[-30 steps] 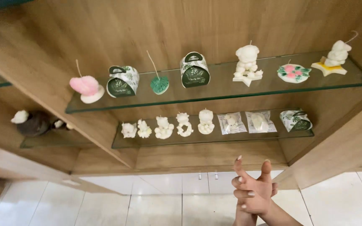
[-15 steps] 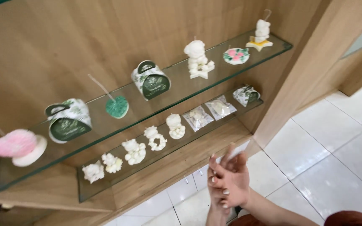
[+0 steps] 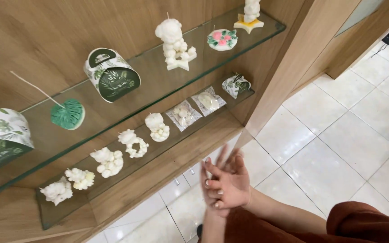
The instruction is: Organizing and inspecting various decorative candles and packaged items on display shelves in a studio.
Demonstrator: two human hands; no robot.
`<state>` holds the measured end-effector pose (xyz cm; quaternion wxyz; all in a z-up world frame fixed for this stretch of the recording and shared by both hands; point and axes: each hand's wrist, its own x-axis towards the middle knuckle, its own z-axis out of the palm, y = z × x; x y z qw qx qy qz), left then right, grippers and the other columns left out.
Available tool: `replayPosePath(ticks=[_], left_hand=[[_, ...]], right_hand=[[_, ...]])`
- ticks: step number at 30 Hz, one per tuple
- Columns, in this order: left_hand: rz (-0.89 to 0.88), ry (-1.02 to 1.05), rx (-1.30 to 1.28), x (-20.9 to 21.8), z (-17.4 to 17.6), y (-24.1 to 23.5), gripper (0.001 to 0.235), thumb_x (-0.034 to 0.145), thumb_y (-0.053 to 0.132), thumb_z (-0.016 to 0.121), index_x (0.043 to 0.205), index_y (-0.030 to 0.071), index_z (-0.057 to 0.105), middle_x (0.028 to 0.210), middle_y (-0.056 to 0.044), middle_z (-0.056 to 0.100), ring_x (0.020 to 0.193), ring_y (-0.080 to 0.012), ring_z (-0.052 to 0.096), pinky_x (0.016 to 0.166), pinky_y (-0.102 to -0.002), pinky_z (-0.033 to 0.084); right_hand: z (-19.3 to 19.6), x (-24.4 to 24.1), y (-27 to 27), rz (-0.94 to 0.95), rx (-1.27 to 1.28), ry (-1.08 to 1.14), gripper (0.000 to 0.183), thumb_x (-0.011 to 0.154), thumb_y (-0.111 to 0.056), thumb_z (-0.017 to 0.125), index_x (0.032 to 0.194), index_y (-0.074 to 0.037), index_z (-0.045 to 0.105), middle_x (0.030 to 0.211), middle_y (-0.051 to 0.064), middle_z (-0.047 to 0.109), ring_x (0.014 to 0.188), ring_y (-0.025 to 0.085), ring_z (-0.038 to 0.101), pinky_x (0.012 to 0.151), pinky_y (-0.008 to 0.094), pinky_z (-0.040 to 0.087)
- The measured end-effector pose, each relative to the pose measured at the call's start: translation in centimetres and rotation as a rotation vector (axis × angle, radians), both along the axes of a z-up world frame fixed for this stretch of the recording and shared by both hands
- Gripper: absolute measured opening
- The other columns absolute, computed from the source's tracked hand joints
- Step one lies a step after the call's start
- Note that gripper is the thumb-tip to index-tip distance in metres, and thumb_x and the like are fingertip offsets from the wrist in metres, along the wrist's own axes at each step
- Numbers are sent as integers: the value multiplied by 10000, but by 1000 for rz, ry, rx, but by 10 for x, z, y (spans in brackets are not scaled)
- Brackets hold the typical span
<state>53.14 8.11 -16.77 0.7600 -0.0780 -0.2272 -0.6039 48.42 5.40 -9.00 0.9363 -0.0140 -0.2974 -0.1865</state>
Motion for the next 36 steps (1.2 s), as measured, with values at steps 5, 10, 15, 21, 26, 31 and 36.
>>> replayPosePath(ticks=[5,10,15,21,26,31,36], left_hand=[[-285,-53,297,58,139,-4,822,1046,642,340,1644,79,313,1613,-240,372,1499,-348,355,1253,-468,218],[482,-134,-241,-21,19,-35,569,1028,476,436,1504,165,407,1671,-109,247,1514,-301,310,1261,-542,186],[863,-43,-604,-34,122,-57,522,1051,476,409,1524,257,437,1725,-9,266,1629,-243,203,1322,-610,199],[783,8,-531,-49,100,-53,448,1112,423,412,1453,178,568,1742,25,324,1651,-270,228,1309,-640,266],[607,50,-494,-44,129,-38,500,1105,448,392,1483,171,565,1745,19,308,1667,-253,183,1312,-620,214],[133,-124,-64,-22,62,-39,763,1005,754,362,1635,325,331,1719,-59,245,1602,-319,133,1250,-669,82],[658,-21,-465,-54,70,-47,718,1000,693,412,1633,385,271,1745,19,191,1566,-343,160,1231,-764,117]], right_hand=[[-3,6,-12,98,87,3,816,970,-681,630,1635,-299,352,1560,145,502,1174,255,557,1111,537,381],[5,8,-26,141,17,-93,877,967,-688,653,1653,-323,246,1594,190,420,1222,304,543,1079,577,386],[14,8,-28,250,4,-220,895,933,-667,668,1628,-366,190,1636,177,331,1236,337,550,1061,646,379],[14,-2,-28,66,-1,-102,804,945,-709,641,1592,-403,274,1564,142,413,1235,281,553,1097,580,381],[-17,-9,-5,52,133,-151,900,967,-722,630,1664,-305,242,1569,182,478,1254,274,578,1119,541,396],[-30,-6,-4,83,98,-26,857,955,-752,612,1608,-317,266,1585,181,464,1285,283,551,1123,560,381],[11,10,-17,83,54,-266,929,973,-740,664,1648,-315,188,1632,259,345,1344,356,491,1078,535,409]])
